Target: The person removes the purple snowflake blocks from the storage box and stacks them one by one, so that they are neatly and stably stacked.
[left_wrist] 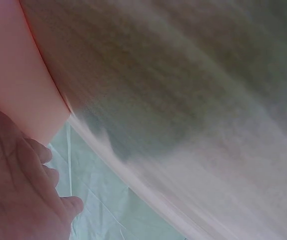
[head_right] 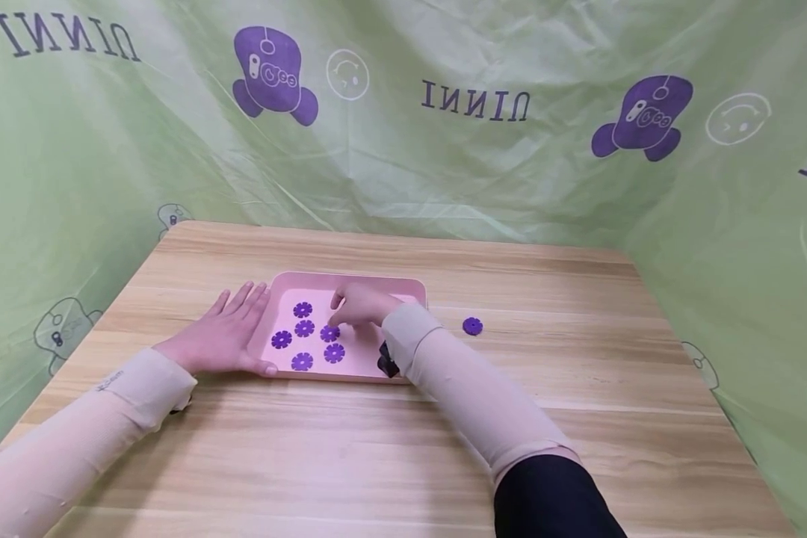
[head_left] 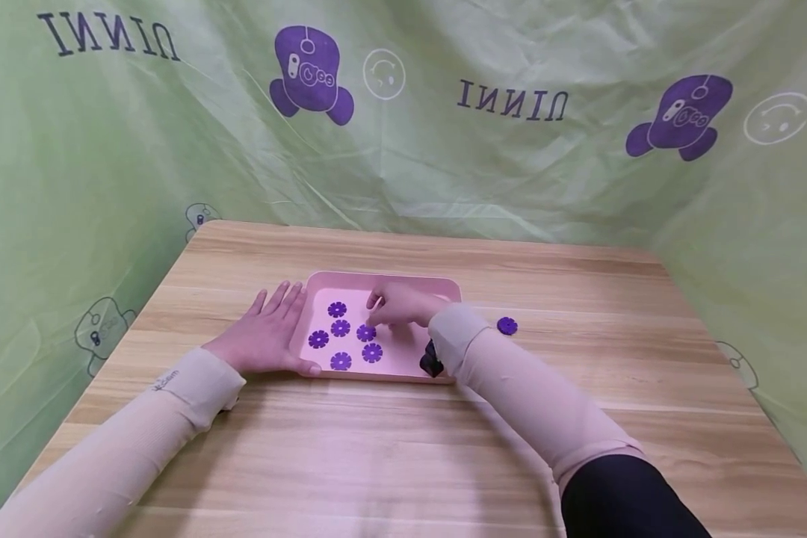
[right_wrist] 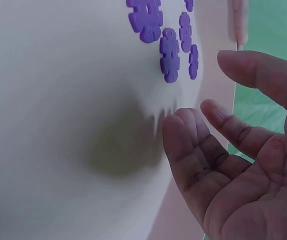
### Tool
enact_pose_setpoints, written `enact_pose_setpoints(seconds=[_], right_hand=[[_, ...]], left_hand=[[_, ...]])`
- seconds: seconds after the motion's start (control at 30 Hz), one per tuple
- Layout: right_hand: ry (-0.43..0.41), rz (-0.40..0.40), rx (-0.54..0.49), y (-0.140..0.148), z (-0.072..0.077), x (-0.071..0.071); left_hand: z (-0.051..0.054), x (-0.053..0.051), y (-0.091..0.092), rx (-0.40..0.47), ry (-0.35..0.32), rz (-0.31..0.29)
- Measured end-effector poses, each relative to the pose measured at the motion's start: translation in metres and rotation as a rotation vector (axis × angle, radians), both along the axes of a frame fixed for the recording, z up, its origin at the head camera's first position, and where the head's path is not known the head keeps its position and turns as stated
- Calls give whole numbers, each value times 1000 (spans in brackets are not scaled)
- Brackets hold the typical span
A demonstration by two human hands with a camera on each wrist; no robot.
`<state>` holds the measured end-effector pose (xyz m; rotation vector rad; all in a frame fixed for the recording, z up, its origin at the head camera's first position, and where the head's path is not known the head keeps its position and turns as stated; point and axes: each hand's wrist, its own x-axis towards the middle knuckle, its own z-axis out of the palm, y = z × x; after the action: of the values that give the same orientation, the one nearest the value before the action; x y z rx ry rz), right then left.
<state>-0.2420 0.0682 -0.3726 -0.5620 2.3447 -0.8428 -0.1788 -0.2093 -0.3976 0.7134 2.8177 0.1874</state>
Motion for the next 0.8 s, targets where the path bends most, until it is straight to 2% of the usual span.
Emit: enact_pose_setpoints(seconds=[0.2, 0.47, 0.63, 0.8], right_hand=[[41, 49, 67, -12, -4, -3], [121, 139, 147, -23, -3, 3], [163, 151, 191, -25, -3, 5], [160, 153, 181, -25, -2, 5]], left_hand=[[0, -1, 0, 16, -1, 3], [0, -1, 1, 19, -3, 2], [0, -1, 1, 15, -6, 1], [0, 0, 1, 14, -4, 1]])
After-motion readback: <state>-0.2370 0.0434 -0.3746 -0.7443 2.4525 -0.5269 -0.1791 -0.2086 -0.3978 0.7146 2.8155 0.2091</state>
